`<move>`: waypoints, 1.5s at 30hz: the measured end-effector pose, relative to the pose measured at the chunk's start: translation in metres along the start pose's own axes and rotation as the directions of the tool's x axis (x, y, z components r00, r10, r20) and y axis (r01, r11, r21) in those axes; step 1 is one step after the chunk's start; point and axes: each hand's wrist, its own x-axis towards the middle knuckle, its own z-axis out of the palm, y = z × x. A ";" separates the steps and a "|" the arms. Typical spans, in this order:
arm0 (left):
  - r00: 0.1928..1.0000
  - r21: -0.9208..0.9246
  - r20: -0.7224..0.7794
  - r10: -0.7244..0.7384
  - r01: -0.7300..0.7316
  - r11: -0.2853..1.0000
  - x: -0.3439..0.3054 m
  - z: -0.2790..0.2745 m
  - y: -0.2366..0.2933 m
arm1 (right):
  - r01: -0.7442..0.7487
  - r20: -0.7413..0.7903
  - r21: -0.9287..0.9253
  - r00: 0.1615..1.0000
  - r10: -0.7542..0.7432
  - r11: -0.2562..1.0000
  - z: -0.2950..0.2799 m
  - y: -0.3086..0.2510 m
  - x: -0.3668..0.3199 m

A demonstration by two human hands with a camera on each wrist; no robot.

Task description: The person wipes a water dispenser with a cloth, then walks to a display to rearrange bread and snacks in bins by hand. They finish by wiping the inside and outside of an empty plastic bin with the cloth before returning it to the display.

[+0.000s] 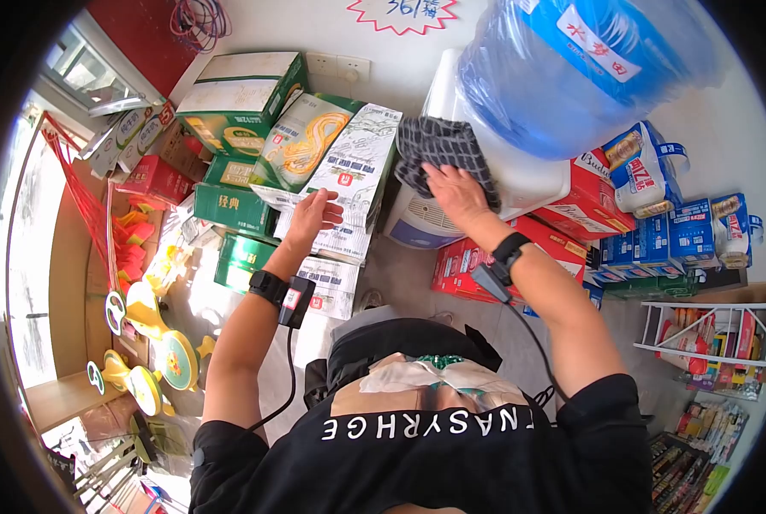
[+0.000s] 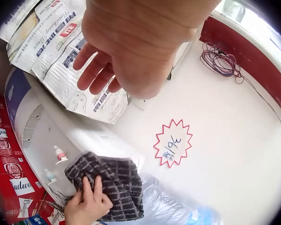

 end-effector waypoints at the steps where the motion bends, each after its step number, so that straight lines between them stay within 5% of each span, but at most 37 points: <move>1: 1.000 -0.002 -0.026 -0.009 0.009 1.000 -0.005 -0.006 -0.005 | -0.002 0.020 0.035 1.000 0.002 0.999 0.001 0.006 -0.011; 5: 0.998 0.015 -0.061 -0.022 0.023 1.000 -0.017 -0.023 -0.014 | 0.008 0.088 0.054 0.996 -0.012 0.998 -0.038 0.033 -0.059; 7: 0.998 0.034 -0.064 -0.022 0.024 0.999 -0.016 -0.027 -0.018 | 0.021 -0.056 0.015 0.998 -0.020 1.000 -0.041 0.052 -0.087; 9: 0.999 0.050 -0.041 0.001 0.001 0.999 -0.016 -0.026 -0.014 | -0.055 -0.019 -0.009 0.998 0.055 0.998 -0.048 0.070 -0.118; 11: 1.000 0.068 -0.027 0.010 -0.008 0.998 -0.011 -0.021 -0.010 | -0.354 0.076 0.053 0.934 0.350 0.934 -0.041 0.093 -0.159; 14: 1.000 0.077 0.028 -0.004 0.002 0.997 -0.010 -0.001 0.003 | -0.708 -0.102 0.282 0.649 0.754 0.647 -0.046 0.138 -0.209; 15: 0.998 0.083 0.057 -0.016 0.011 0.997 -0.011 0.009 0.011 | -0.794 0.024 0.490 0.426 0.904 0.361 -0.067 0.140 -0.210; 17: 0.961 0.052 0.271 -0.052 0.039 0.998 -0.014 0.030 0.024 | -0.438 0.389 0.862 0.252 0.886 -0.254 -0.074 0.159 -0.224; 20: 0.830 0.084 0.548 -0.108 0.074 0.994 -0.021 0.073 0.045 | -0.260 0.482 0.876 0.487 0.728 -0.406 -0.153 0.100 -0.175; 24: 0.689 0.023 0.708 -0.155 0.197 0.980 -0.029 0.122 0.067 | -0.483 0.331 0.873 0.692 0.642 0.070 -0.173 0.034 -0.109; 27: 0.750 -0.434 0.653 0.106 0.256 0.864 -0.047 0.148 0.071 | -0.228 0.013 0.802 0.931 0.366 0.552 -0.156 -0.015 -0.065; 28: 0.570 -0.456 0.819 0.067 0.574 0.680 -0.018 0.144 0.043 | -0.211 0.037 0.807 0.950 0.309 0.552 -0.157 -0.030 -0.051; 29: 0.671 -0.468 0.742 -0.001 0.519 0.715 -0.025 0.138 0.051 | -0.198 0.046 0.819 0.958 0.283 0.539 -0.157 -0.039 -0.043; 31: 0.697 -0.618 0.696 0.171 0.462 0.636 -0.013 0.123 0.030 | -0.235 0.134 0.898 0.951 0.278 0.372 -0.154 -0.039 -0.037; 34: 0.779 -0.700 0.612 0.133 0.457 0.549 -0.018 0.080 0.033 | -0.352 0.236 0.913 0.868 0.437 0.206 -0.139 -0.007 -0.050; 38: 0.879 -0.776 0.463 0.112 0.341 0.530 -0.012 0.039 0.028 | -0.502 0.208 0.796 0.752 0.625 0.339 -0.107 0.043 -0.081; 41: 0.920 -0.762 0.368 0.134 0.215 0.611 -0.005 0.031 0.022 | -0.597 0.211 0.744 0.636 0.742 0.300 -0.083 0.082 -0.100; 45: 0.915 -0.750 0.363 0.178 0.174 0.638 0.017 0.044 -0.001 | -0.669 0.108 0.593 0.617 0.779 0.448 -0.067 0.118 -0.107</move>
